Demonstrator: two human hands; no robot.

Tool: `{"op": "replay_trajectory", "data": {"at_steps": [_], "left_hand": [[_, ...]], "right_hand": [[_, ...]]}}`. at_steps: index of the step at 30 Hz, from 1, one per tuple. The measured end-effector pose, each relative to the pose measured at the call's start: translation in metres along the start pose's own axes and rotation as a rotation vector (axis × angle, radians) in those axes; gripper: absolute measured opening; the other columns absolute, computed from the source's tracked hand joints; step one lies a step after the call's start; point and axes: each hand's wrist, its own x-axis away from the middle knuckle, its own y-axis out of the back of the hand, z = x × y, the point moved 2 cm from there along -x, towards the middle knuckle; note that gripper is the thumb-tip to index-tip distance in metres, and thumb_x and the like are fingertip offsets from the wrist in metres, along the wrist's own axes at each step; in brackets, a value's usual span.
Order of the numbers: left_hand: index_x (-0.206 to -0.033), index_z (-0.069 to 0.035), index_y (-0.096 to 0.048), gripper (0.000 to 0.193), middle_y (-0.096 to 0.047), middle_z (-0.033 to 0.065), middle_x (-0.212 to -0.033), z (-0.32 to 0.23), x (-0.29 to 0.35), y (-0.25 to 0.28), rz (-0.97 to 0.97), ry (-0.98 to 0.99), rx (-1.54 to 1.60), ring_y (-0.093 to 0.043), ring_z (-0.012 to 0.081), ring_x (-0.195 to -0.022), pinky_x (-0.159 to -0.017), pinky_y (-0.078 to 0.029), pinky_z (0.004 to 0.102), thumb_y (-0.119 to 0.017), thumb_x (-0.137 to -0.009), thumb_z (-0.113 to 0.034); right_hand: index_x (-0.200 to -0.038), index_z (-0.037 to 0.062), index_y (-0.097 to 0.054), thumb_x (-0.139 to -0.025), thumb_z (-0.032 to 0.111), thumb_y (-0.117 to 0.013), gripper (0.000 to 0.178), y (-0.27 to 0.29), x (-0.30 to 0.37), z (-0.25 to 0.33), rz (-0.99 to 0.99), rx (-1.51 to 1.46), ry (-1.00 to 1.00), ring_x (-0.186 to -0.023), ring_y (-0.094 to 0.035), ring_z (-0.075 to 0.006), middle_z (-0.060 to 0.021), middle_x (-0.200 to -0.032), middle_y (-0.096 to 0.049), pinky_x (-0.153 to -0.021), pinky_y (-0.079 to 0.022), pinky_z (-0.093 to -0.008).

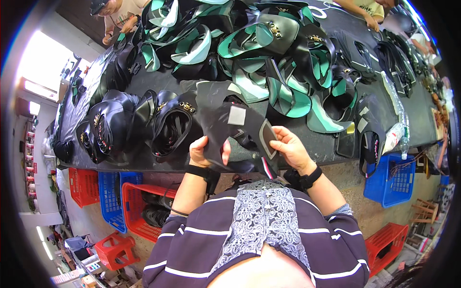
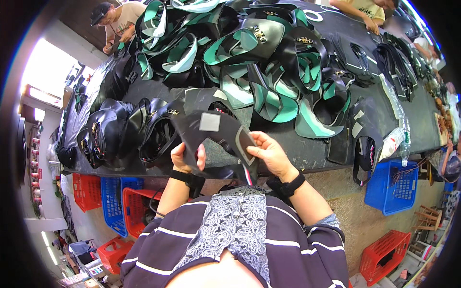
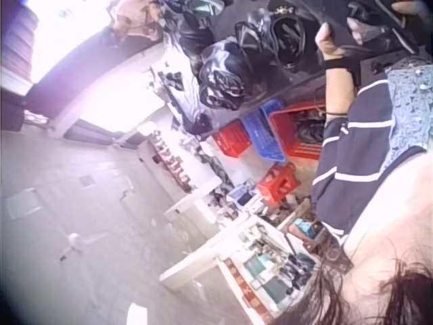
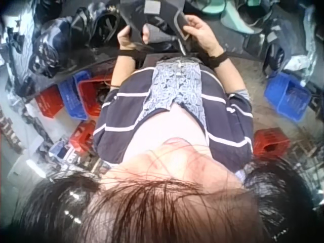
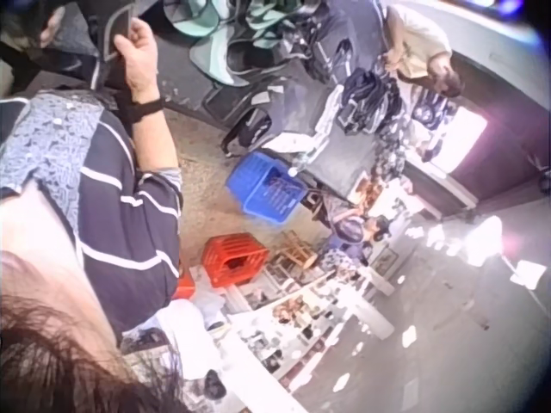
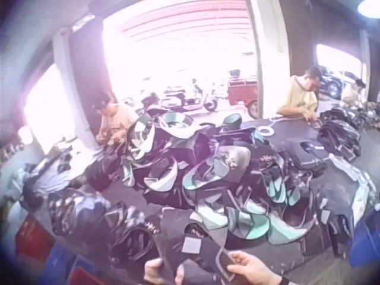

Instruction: Checking and organizing shoe upper components at a factory workstation.

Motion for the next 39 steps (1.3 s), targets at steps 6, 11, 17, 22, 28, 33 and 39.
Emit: {"op": "replay_trajectory", "data": {"at_steps": [6,11,17,22,28,33,39], "left_hand": [[-0.101,-0.002,-0.049,0.022,-0.058,0.0099,-0.088,-0.01,-0.014,0.023,-0.604,-0.069,-0.465,-0.057,0.0176,-0.08,-0.071,-0.047,0.0303,-0.047,-0.085,-0.017],[-0.1,-0.001,-0.053,0.024,-0.057,0.0038,-0.091,-0.017,-0.023,0.066,-0.697,-0.25,-0.674,-0.054,0.0128,-0.081,-0.074,-0.043,0.0265,-0.053,-0.082,-0.017],[-0.098,0.002,-0.052,0.022,-0.057,0.0029,-0.086,-0.038,-0.043,0.063,-0.838,-0.446,-0.939,-0.051,0.0077,-0.077,-0.069,-0.041,0.0221,-0.052,-0.081,-0.013],[-0.108,0.002,-0.042,0.036,-0.053,0.0023,-0.077,-0.046,-0.026,0.064,-1.094,-0.345,-1.476,-0.048,0.0069,-0.07,-0.063,-0.041,0.0215,-0.053,-0.075,-0.006],[-0.1,0.002,-0.046,0.03,-0.049,0.0137,-0.096,-0.019,0.008,0.002,-0.897,-0.663,-1.664,-0.049,0.023,-0.088,-0.076,-0.04,0.0314,-0.056,-0.073,-0.008],[-0.07,-0.001,-0.054,0.038,-0.052,0.0027,-0.066,-0.029,0.112,-0.018,-0.786,-0.419,-1.206,-0.049,0.0107,-0.058,-0.053,-0.038,0.0214,-0.037,-0.087,-0.03],[-0.1,-0.008,-0.047,0.037,-0.048,0.0041,-0.084,-0.075,0.149,-0.014,-1.357,-0.498,-0.92,-0.051,0.0124,-0.074,-0.059,-0.044,0.024,-0.039,-0.085,-0.041]], "right_hand": [[-0.101,0.001,-0.05,-0.08,0.005,-0.053,0.022,0.047,-0.035,-0.02,-0.275,-0.072,0.03,-0.08,-0.055,-0.0114,-0.0047,-0.091,-0.057,-0.074,-0.043,-0.0233],[-0.109,0.0008,-0.047,-0.083,0.009,-0.048,0.027,0.061,-0.066,-0.034,-0.179,0.078,-0.033,-0.083,-0.054,-0.0107,-0.0044,-0.096,-0.056,-0.075,-0.043,-0.0234],[-0.11,-0.0021,-0.043,-0.083,0.006,-0.039,0.029,0.038,-0.084,-0.065,-0.215,-0.164,-0.202,-0.09,-0.053,-0.0158,-0.0088,-0.099,-0.054,-0.079,-0.042,-0.0256],[-0.107,0.002,-0.044,-0.084,0.008,-0.037,0.024,0.041,-0.088,-0.059,-0.436,0.448,0.013,-0.071,-0.048,-0.0083,-0.0026,-0.086,-0.053,-0.066,-0.041,-0.0211],[-0.105,0.0009,-0.044,-0.084,0.008,-0.037,0.023,0.04,-0.106,-0.062,-0.525,0.378,0.103,-0.077,-0.051,-0.0123,-0.0064,-0.089,-0.054,-0.071,-0.04,-0.0228],[-0.107,0.0003,-0.045,-0.083,0.008,-0.042,0.025,0.059,-0.107,-0.046,-0.385,1.117,0.239,-0.095,-0.049,-0.017,-0.0085,-0.101,-0.053,-0.082,-0.038,-0.027],[-0.104,0.0004,-0.048,-0.084,0.003,-0.043,0.021,0.019,-0.062,0.009,-0.31,0.754,0.404,-0.096,-0.047,-0.0135,-0.006,-0.102,-0.05,-0.088,-0.034,-0.0247]]}}
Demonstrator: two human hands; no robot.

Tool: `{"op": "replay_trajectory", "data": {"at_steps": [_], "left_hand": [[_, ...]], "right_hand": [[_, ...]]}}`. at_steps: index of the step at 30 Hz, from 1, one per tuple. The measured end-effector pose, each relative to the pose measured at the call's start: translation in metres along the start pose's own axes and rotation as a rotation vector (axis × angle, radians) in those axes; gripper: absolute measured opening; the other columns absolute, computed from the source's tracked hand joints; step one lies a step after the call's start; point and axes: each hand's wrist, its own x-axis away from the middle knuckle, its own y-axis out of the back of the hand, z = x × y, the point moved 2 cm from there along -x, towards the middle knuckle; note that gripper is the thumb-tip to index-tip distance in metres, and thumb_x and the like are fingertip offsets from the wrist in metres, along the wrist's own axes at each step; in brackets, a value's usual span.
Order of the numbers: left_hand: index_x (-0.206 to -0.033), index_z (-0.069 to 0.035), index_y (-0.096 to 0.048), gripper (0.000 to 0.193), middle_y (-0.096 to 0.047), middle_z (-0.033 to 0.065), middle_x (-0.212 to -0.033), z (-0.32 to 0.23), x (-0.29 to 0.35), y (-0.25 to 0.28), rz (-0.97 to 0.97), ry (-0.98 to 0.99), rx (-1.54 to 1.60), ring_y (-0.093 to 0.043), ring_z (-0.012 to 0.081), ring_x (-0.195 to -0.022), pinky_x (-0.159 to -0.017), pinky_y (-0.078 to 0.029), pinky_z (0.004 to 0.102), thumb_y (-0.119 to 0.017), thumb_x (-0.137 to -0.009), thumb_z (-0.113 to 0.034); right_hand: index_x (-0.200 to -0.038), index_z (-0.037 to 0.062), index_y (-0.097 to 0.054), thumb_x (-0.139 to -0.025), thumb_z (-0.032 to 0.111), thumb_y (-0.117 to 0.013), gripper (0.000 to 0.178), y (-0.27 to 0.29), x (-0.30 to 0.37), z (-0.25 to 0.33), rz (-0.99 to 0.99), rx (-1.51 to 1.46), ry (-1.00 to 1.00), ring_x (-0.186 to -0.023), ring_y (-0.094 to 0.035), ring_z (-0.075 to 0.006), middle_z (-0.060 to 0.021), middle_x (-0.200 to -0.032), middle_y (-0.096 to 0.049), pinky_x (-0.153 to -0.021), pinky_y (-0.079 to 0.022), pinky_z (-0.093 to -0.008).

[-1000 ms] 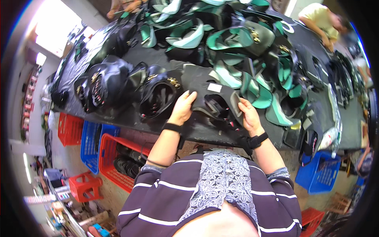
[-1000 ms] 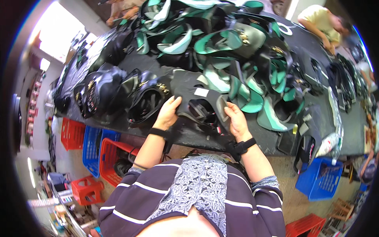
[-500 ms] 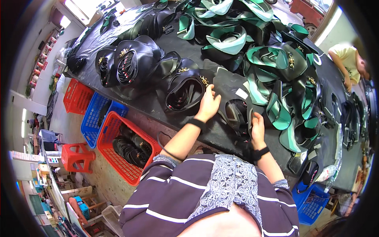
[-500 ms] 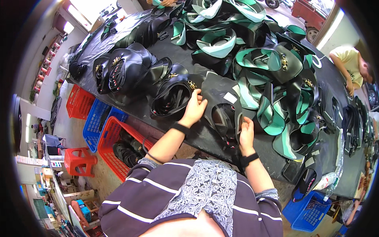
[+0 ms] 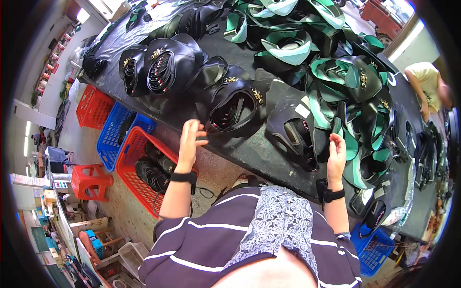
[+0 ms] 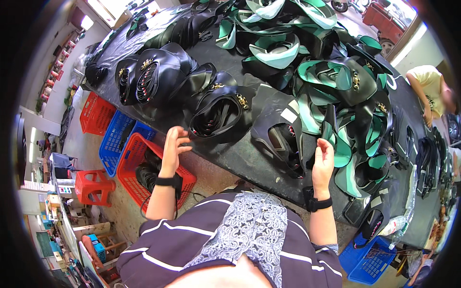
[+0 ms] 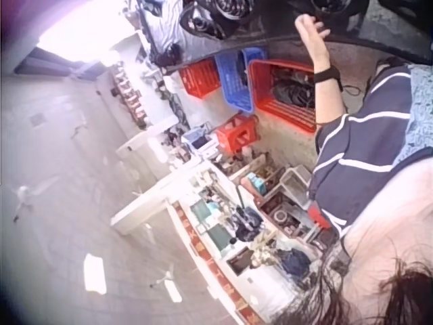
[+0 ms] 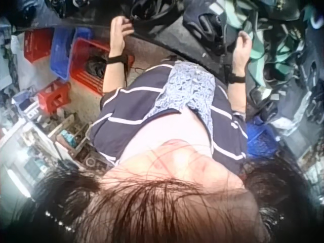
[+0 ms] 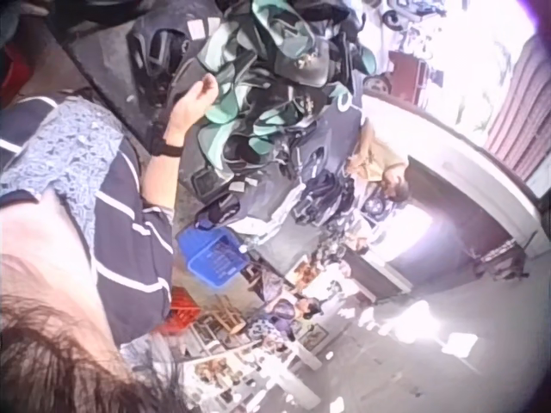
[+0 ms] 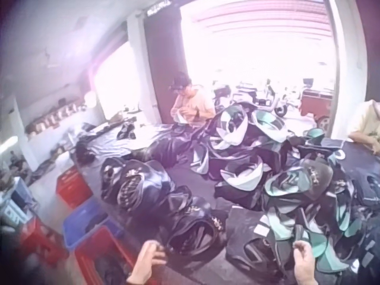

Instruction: Checking and organizing shoe upper components at a factory workstation.

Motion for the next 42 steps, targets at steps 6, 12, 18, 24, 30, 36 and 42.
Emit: {"op": "replay_trajectory", "data": {"at_steps": [6,12,18,24,30,36,42], "left_hand": [[-0.12,-0.004,-0.034,0.062,-0.042,0.0066,-0.099,-0.016,-0.031,-0.01,0.256,0.116,-0.4,-0.047,0.0154,-0.087,-0.06,-0.048,0.0291,-0.056,-0.075,-0.04],[-0.124,-0.005,-0.031,0.058,-0.043,0.0068,-0.105,-0.012,-0.02,-0.003,0.279,0.171,-0.111,-0.049,0.0132,-0.086,-0.061,-0.046,0.0282,-0.053,-0.075,-0.028],[-0.12,-0.011,-0.036,0.048,-0.055,0.003,-0.093,-0.005,0.019,0.003,0.28,0.176,0.311,-0.054,0.0143,-0.078,-0.06,-0.046,0.0299,-0.048,-0.074,-0.023],[-0.109,-0.006,-0.051,0.046,-0.055,0.0139,-0.104,0.011,0.06,-0.01,0.577,0.562,1.01,-0.052,0.0307,-0.091,-0.07,-0.042,0.0361,-0.04,-0.077,-0.038],[-0.107,-0.003,-0.05,0.046,-0.054,0.0153,-0.102,0.03,0.074,-0.011,0.531,0.647,1.03,-0.05,0.031,-0.088,-0.071,-0.038,0.0345,-0.037,-0.077,-0.035],[-0.102,-0.001,-0.051,0.043,-0.053,0.0186,-0.101,0.035,0.078,-0.022,0.742,0.649,1.035,-0.052,0.0299,-0.082,-0.067,-0.039,0.0392,-0.036,-0.076,-0.033],[-0.106,0.01,-0.046,0.054,-0.047,0.0224,-0.113,0.099,0.061,-0.023,0.972,0.902,1.351,-0.042,0.0347,-0.108,-0.094,-0.029,0.0457,-0.039,-0.062,-0.02]], "right_hand": [[-0.092,0.0006,-0.052,-0.083,0.005,-0.047,0.011,-0.019,0.026,0.045,0.254,-0.085,-0.163,-0.071,-0.05,-0.0082,-0.0018,-0.078,-0.054,-0.068,-0.041,-0.0201],[-0.099,-0.0013,-0.052,-0.08,0.007,-0.051,0.02,-0.052,0.068,0.055,1.012,-0.295,-0.533,-0.084,-0.054,-0.0124,-0.006,-0.091,-0.057,-0.077,-0.043,-0.0253],[-0.109,-0.0017,-0.046,-0.083,0.01,-0.048,0.028,-0.108,0.062,0.034,1.036,-0.426,-0.548,-0.095,-0.05,-0.0132,-0.0072,-0.103,-0.053,-0.083,-0.04,-0.0267],[-0.113,0.0011,-0.043,-0.084,0.01,-0.046,0.031,-0.16,0.066,0.027,0.861,-0.495,-0.447,-0.099,-0.047,-0.0131,-0.0072,-0.108,-0.051,-0.085,-0.037,-0.0268],[-0.104,0.0015,-0.052,-0.08,0.005,-0.052,0.024,-0.172,0.076,0.064,0.951,-0.479,-0.239,-0.094,-0.05,-0.0144,-0.0047,-0.102,-0.054,-0.084,-0.038,-0.0277],[-0.096,0.0019,-0.053,-0.069,0.0,-0.056,0.028,-0.166,0.076,0.089,0.787,0.014,0.547,-0.084,-0.053,-0.0276,-0.0127,-0.092,-0.054,-0.074,-0.042,-0.0332],[-0.105,0.0017,-0.048,-0.066,0.003,-0.065,0.042,-0.138,0.042,0.08,0.29,-0.243,0.167,-0.089,-0.049,-0.017,-0.007,-0.098,-0.05,-0.076,-0.04,-0.0272]]}}
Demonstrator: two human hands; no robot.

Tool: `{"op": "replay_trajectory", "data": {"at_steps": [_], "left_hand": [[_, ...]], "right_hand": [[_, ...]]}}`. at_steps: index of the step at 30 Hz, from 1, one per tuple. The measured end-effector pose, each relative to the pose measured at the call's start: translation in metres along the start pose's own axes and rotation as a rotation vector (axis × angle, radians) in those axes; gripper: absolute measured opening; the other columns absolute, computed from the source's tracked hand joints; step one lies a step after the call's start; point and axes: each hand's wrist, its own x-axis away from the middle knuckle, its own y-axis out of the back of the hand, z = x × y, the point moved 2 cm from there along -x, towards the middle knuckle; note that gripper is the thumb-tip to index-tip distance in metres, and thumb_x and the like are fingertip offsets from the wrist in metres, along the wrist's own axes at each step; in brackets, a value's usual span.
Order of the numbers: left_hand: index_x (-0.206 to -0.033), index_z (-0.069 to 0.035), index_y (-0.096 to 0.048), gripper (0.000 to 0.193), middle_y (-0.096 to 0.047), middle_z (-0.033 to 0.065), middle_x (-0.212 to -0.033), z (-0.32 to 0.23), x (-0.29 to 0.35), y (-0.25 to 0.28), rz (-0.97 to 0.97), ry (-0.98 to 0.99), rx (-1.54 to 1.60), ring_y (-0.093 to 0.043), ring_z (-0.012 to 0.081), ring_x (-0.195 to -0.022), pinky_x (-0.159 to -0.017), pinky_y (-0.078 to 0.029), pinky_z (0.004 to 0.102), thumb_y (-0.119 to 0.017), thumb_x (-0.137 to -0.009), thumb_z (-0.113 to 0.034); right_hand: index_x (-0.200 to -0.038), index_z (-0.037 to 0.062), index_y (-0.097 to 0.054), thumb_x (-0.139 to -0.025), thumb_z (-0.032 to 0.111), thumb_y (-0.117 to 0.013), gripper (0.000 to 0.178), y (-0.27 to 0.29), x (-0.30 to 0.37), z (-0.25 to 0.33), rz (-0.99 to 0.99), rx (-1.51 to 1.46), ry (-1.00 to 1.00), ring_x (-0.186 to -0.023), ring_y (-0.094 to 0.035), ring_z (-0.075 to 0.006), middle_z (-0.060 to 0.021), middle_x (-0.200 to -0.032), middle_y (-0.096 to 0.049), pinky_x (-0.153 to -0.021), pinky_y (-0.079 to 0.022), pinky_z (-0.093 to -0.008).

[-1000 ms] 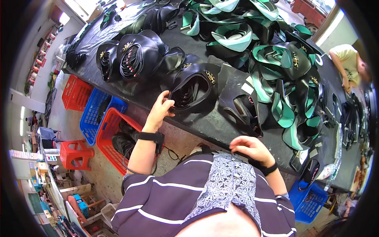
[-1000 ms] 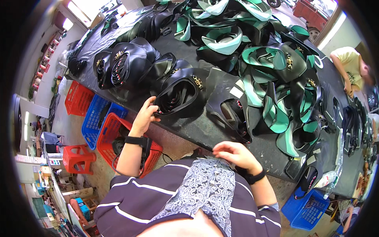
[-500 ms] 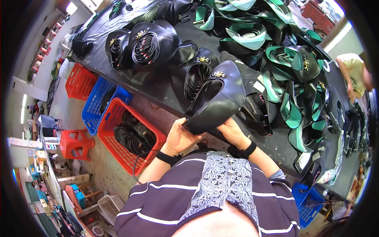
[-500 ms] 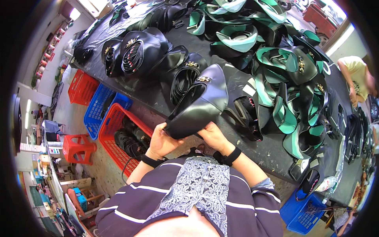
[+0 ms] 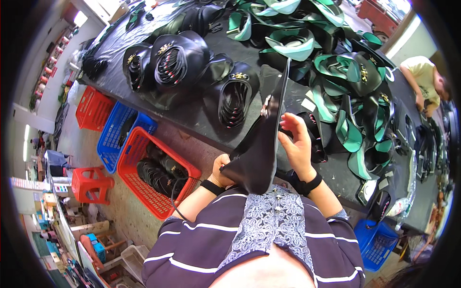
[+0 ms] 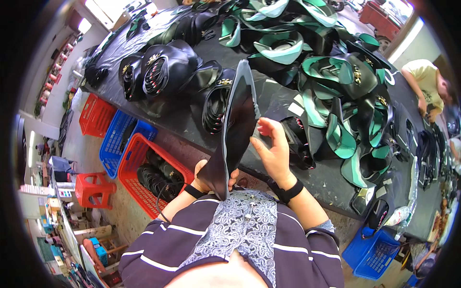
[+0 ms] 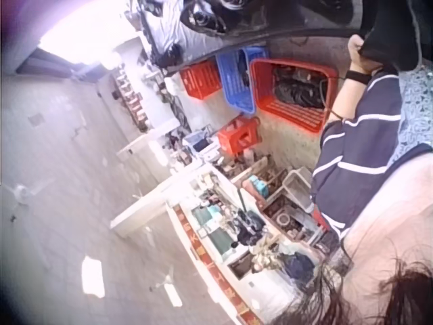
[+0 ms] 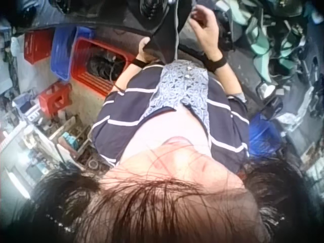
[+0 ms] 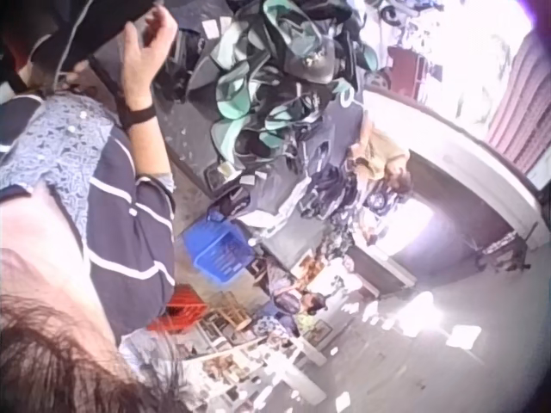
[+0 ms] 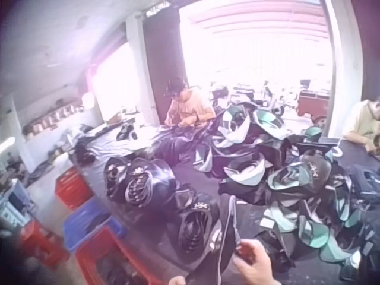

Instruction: Checking and organizing shoe upper components at a factory workstation.

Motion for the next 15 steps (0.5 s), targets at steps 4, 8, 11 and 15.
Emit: {"op": "replay_trajectory", "data": {"at_steps": [4,8,11,15], "left_hand": [[-0.108,0.011,-0.043,0.056,-0.047,0.0262,-0.11,0.008,-0.019,-0.011,0.049,0.086,-0.027,-0.044,0.0363,-0.105,-0.095,-0.029,0.0443,-0.039,-0.06,-0.018],[-0.115,-0.002,-0.04,0.052,-0.047,0.024,-0.097,0.021,-0.042,-0.036,0.159,0.213,-0.132,-0.049,0.0363,-0.082,-0.078,-0.038,0.0397,-0.042,-0.072,-0.031],[-0.105,-0.003,-0.044,0.038,-0.047,0.0224,-0.09,0.027,-0.052,-0.042,-0.001,0.191,-0.157,-0.047,0.0317,-0.074,-0.066,-0.04,0.0394,-0.038,-0.08,-0.031],[-0.101,-0.003,-0.045,0.031,-0.048,0.0212,-0.081,0.026,-0.068,-0.005,0.027,0.237,-0.259,-0.048,0.0308,-0.069,-0.059,-0.041,0.0385,-0.039,-0.081,-0.025]], "right_hand": [[-0.108,0.0027,-0.047,-0.065,0.005,-0.066,0.047,0.014,-0.007,0.012,-0.026,0.257,0.15,-0.083,-0.047,-0.015,-0.0062,-0.097,-0.048,-0.074,-0.04,-0.026],[-0.103,0.004,-0.049,-0.061,0.01,-0.069,0.046,0.024,-0.011,0.027,-0.172,0.484,0.299,-0.077,-0.045,-0.0192,-0.0069,-0.091,-0.048,-0.07,-0.04,-0.0272],[-0.102,0.0039,-0.048,-0.061,0.011,-0.07,0.047,0.037,-0.007,0.031,-0.209,0.567,0.34,-0.071,-0.044,-0.0174,-0.0065,-0.089,-0.048,-0.065,-0.04,-0.0271],[-0.102,0.0028,-0.046,-0.061,0.012,-0.072,0.049,0.046,-0.005,0.025,-0.247,0.411,0.097,-0.064,-0.042,-0.0121,-0.0048,-0.085,-0.047,-0.061,-0.04,-0.0246]]}}
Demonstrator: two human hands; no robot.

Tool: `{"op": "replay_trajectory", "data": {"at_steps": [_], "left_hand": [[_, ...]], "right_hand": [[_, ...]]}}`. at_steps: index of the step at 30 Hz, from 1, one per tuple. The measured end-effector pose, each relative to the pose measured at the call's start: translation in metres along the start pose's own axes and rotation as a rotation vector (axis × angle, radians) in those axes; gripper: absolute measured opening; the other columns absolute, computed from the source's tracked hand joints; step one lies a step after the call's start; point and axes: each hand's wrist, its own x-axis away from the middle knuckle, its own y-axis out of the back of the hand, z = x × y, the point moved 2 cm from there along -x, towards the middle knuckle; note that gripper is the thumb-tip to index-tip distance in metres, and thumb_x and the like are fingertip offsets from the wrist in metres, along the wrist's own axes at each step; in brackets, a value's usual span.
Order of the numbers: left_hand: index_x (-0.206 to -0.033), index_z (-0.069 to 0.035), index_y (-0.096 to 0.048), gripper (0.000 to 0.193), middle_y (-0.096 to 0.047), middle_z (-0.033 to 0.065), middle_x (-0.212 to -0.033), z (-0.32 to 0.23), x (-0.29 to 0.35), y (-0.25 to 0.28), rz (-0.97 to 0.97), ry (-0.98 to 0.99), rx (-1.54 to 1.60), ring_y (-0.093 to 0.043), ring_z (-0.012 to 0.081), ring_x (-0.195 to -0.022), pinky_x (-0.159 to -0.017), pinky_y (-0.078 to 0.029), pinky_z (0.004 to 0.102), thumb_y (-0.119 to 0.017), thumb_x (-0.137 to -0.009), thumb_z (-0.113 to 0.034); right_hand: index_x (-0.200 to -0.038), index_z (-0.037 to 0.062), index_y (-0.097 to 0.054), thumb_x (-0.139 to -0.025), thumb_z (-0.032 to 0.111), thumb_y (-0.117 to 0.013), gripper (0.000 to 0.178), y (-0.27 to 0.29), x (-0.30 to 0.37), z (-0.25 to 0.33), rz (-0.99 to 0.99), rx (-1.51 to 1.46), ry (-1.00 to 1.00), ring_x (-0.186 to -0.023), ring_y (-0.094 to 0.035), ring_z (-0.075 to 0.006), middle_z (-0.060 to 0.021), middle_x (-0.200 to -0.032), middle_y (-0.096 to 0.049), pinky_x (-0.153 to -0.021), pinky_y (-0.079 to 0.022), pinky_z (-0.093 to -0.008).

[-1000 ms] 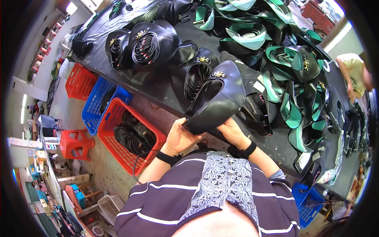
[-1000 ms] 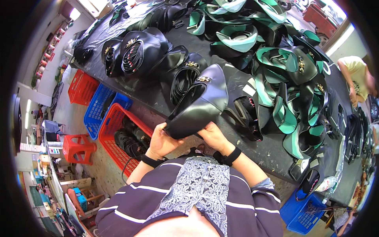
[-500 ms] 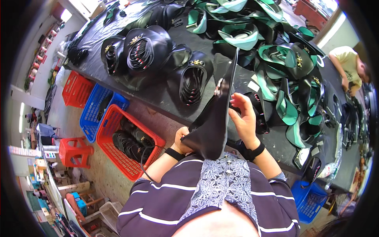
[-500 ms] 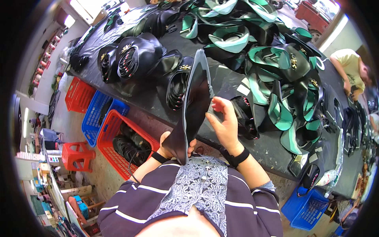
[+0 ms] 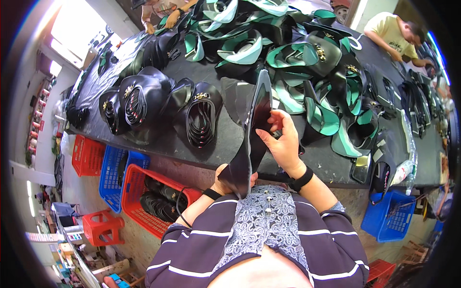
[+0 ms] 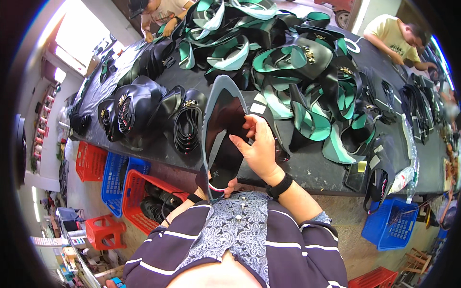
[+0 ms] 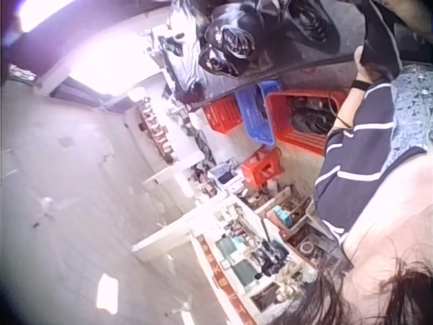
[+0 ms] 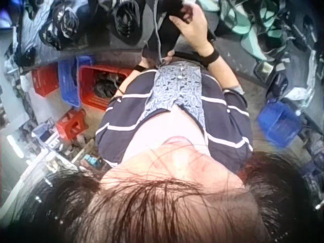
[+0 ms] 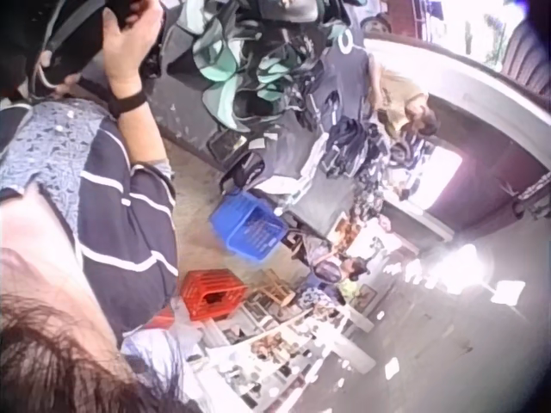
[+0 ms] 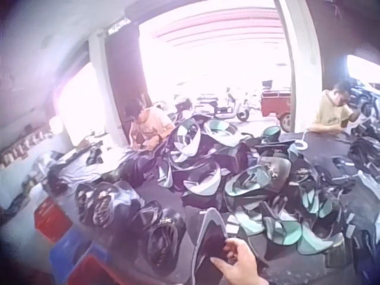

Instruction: Checking and organizing shoe upper components at a factory workstation.

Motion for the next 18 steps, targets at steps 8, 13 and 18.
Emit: {"op": "replay_trajectory", "data": {"at_steps": [8,13,18], "left_hand": [[-0.104,-0.003,-0.048,0.037,-0.054,0.0184,-0.088,0.013,-0.017,0.058,0.069,0.021,0.137,-0.054,0.0298,-0.076,-0.066,-0.044,0.041,-0.037,-0.078,-0.028],[-0.104,-0.003,-0.048,0.038,-0.054,0.0182,-0.09,0.01,-0.03,0.004,-0.037,0.02,0.086,-0.054,0.0292,-0.078,-0.068,-0.044,0.0404,-0.037,-0.078,-0.027],[-0.105,-0.002,-0.048,0.039,-0.054,0.0179,-0.092,0.016,-0.039,0.0,-0.057,0.017,0.082,-0.054,0.0287,-0.08,-0.071,-0.044,0.0397,-0.037,-0.077,-0.027]], "right_hand": [[-0.104,0.0017,-0.044,-0.066,0.012,-0.071,0.048,0.019,0.006,-0.024,-0.037,-0.3,-0.253,-0.053,-0.039,-0.0032,-0.0038,-0.086,-0.046,-0.051,-0.036,-0.0157],[-0.104,0.0006,-0.044,-0.066,0.012,-0.071,0.047,0.03,0.009,-0.033,0.009,-0.403,-0.384,-0.055,-0.039,-0.0031,-0.0026,-0.082,-0.047,-0.052,-0.036,-0.0163],[-0.105,-0.0001,-0.044,-0.068,0.012,-0.069,0.046,0.039,0.012,-0.039,-0.012,-0.371,-0.394,-0.062,-0.043,-0.0037,-0.0029,-0.082,-0.049,-0.056,-0.038,-0.0172]]}}
